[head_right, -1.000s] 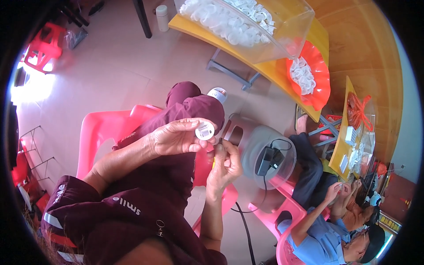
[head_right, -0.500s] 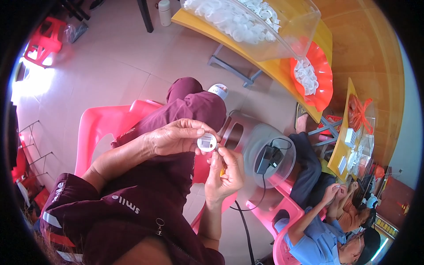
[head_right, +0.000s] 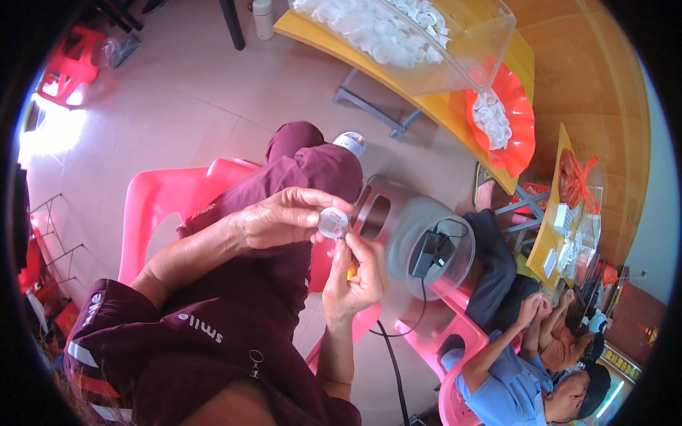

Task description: The person assembles small plastic components by hand, taking them from a container and fitting them together.

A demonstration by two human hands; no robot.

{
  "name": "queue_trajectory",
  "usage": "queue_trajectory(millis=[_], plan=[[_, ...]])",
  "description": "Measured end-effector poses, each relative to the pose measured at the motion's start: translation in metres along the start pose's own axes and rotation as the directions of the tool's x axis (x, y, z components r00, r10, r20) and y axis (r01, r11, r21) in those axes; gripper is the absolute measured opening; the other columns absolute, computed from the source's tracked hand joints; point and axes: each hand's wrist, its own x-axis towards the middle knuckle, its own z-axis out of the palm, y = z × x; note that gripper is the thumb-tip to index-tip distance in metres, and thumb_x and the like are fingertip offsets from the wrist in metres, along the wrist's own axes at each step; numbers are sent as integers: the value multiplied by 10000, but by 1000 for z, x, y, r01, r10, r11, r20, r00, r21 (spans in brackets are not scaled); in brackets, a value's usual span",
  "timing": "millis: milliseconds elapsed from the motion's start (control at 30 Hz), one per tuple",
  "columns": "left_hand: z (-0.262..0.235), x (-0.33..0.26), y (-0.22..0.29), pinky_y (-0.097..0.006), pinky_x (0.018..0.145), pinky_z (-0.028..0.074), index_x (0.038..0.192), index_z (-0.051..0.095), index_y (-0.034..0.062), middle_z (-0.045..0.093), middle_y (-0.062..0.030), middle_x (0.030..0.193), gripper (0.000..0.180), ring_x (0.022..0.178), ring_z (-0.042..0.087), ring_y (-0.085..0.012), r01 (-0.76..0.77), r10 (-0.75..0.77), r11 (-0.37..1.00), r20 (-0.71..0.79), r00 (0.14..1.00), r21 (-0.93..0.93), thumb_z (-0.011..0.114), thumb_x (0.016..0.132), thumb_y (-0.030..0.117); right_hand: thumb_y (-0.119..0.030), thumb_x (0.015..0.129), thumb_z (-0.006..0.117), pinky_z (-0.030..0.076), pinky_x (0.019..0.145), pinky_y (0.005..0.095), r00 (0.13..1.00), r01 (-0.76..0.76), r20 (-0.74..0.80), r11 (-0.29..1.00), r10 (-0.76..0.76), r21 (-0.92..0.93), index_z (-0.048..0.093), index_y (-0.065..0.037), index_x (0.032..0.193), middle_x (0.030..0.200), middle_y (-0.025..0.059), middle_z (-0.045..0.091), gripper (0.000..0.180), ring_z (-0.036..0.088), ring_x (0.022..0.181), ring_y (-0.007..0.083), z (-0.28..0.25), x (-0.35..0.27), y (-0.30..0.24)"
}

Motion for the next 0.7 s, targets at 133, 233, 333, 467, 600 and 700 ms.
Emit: queue_trajectory(millis=[133,233,333,467,600,700], plan=[[-7,0,1,-231,762,466,1252,539,46,626,-33,1033,408,881,579,-97,-14,11,999,50,999,44,644,871,147,67,837,608,500,545,226,1000,-3,8,1000,3,27,621,61,968,882,126,597,132,605,646,147,0,0,2],[-14,3,-1,-238,786,490,1239,526,32,620,-58,1051,432,917,605,-118,-14,15,1000,93,996,-5,670,852,160,66,838,607,507,549,227,1000,-7,19,999,6,46,624,61,960,880,125,597,123,606,649,145,1,0,-1],[-12,3,-1,-256,787,504,1199,537,26,616,-64,1041,388,909,611,-122,-23,24,1000,112,993,-9,649,872,203,62,836,614,509,553,230,1000,-5,21,1000,4,23,633,54,963,878,120,600,128,607,659,143,-1,1,-3],[-16,5,-5,-273,806,515,1214,546,37,621,-55,1022,347,869,622,-133,-39,43,999,113,993,-35,575,922,222,57,827,628,490,559,230,1000,11,15,998,-10,-55,650,34,986,867,109,611,162,605,672,141,-3,1,-6],[-17,7,-7,-268,808,512,1224,539,20,621,-54,1024,363,877,617,-135,-36,40,998,93,995,-50,566,927,227,56,816,632,473,585,245,997,68,56,983,-59,-168,655,27,1005,841,103,623,193,603,682,150,-2,3,-10],[-18,8,-5,-261,808,508,1231,536,14,622,-51,1018,372,881,606,-128,-24,33,996,105,994,-89,560,931,233,59,816,621,472,597,255,995,79,68,975,-66,-209,652,27,1016,832,103,627,204,601,692,157,-1,3,-12]])
